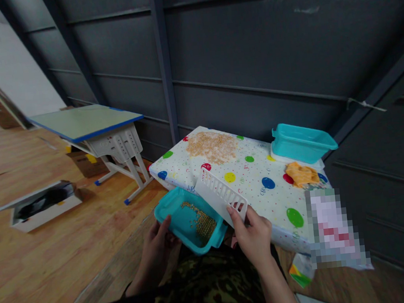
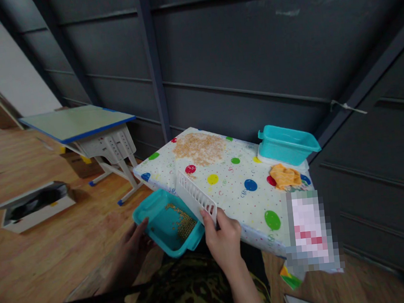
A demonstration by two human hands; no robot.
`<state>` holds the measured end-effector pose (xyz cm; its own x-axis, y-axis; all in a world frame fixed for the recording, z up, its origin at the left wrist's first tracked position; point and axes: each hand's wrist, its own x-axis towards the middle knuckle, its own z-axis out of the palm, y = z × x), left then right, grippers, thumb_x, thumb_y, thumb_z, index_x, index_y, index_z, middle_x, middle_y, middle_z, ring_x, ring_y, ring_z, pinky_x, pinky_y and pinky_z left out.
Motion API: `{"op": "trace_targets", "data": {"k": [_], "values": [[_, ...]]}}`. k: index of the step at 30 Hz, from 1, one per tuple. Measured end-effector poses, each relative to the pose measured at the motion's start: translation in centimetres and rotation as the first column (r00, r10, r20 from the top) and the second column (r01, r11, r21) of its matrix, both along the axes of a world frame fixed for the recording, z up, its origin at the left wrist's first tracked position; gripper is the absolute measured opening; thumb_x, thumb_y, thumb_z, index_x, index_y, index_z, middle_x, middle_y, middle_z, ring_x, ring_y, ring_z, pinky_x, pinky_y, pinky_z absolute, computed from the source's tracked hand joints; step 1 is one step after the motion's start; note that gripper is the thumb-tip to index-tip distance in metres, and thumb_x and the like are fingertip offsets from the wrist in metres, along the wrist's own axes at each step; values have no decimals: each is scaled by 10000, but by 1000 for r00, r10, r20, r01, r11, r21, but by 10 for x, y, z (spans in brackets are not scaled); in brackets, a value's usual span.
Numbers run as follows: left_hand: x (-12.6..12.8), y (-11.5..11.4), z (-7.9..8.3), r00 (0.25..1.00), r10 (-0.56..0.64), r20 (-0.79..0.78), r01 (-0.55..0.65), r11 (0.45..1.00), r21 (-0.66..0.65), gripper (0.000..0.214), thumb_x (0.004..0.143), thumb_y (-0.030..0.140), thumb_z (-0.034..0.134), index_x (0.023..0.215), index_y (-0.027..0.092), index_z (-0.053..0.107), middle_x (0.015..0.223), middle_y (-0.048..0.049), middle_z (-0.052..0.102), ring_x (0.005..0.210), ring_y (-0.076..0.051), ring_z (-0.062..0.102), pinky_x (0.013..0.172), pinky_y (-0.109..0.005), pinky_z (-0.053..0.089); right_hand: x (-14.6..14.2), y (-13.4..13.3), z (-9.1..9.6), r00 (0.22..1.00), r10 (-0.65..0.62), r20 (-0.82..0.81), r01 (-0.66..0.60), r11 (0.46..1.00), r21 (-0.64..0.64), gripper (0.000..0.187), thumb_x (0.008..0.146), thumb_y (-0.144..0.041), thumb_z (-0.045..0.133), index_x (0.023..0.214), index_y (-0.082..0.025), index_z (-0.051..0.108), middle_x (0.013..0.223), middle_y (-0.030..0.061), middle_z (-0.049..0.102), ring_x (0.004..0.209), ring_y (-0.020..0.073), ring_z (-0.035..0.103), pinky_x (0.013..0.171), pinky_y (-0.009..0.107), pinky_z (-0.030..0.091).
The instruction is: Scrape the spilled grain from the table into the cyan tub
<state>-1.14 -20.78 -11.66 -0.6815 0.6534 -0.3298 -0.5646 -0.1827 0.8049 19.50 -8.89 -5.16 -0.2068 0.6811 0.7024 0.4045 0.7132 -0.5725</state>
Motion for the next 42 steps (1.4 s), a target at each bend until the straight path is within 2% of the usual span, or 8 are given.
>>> {"op": "trace_targets", "data": {"k": [4, 9, 14, 19, 25, 28, 35, 42], "values": [[1, 0, 4, 1000, 3, 9, -3, 1000, -17, 546, 625, 489, 1043, 998, 208, 762, 646, 51, 678, 535, -131, 637, 508, -249, 577, 3, 17, 4, 998, -61, -28, 61, 998, 5, 538, 1057, -589, 599, 667, -222, 646, 458, -41, 542, 385, 116, 465, 457, 240, 353], [0, 2, 1, 1000, 19, 13, -19, 999, -26, 446, 657, 497, 1024, 882, 241, 738, 586, 74, 578, 486, -114, 545, 472, -239, 535, 3, 55, 11, 980, -198, -31, 197, 980, -19, 558, 1023, -646, 567, 648, -233, 583, 497, -25, 546, 430, 129, 463, 495, 261, 331], [1, 3, 0, 999, 39, -1, -39, 999, -31, 414, 670, 495, 1008, 845, 253, 721, 572, 70, 551, 470, -115, 505, 465, -249, 509, -3, 70, 8, 987, -161, 23, 162, 984, -75, 562, 1011, -665, 532, 630, -252, 527, 506, -16, 531, 455, 143, 446, 512, 276, 321], [4, 2, 6, 999, 40, 1, -40, 999, -30, 421, 660, 498, 1015, 854, 251, 735, 559, 79, 540, 461, -119, 501, 451, -260, 508, -5, 64, 2, 991, -126, 33, 129, 986, -107, 554, 1006, -671, 541, 648, -248, 559, 503, -17, 535, 453, 146, 457, 515, 274, 329], [0, 1, 1, 999, 33, 7, -33, 999, -26, 498, 600, 522, 1043, 869, 233, 741, 561, 76, 560, 469, -130, 530, 466, -284, 547, -11, 60, 0, 997, -82, 4, 81, 989, -120, 522, 1014, -634, 556, 686, -234, 623, 513, -16, 563, 448, 144, 474, 502, 263, 336], [0, 1, 0, 1000, 24, 8, -24, 1000, -17, 478, 624, 505, 1035, 881, 228, 742, 561, 79, 550, 476, -122, 530, 474, -267, 538, -14, 55, -1, 999, -51, -6, 50, 991, -122, 487, 1020, -597, 575, 711, -228, 652, 518, -21, 576, 451, 141, 493, 501, 254, 348], [0, 2, 0, 999, 46, 18, -46, 999, -10, 465, 638, 499, 1032, 892, 222, 758, 574, 75, 564, 488, -109, 542, 476, -227, 521, -14, 32, 0, 999, -52, -18, 51, 998, -30, 474, 1050, -527, 594, 689, -227, 655, 484, -42, 549, 419, 123, 459, 484, 239, 354], [-2, 2, -4, 999, 52, -2, -52, 998, -25, 409, 674, 477, 1008, 912, 243, 771, 605, 52, 595, 495, -141, 560, 488, -283, 564, -5, 15, -3, 997, -70, 21, 69, 998, 13, 496, 1073, -548, 582, 713, -224, 691, 471, -40, 545, 396, 124, 457, 461, 238, 357]]}}
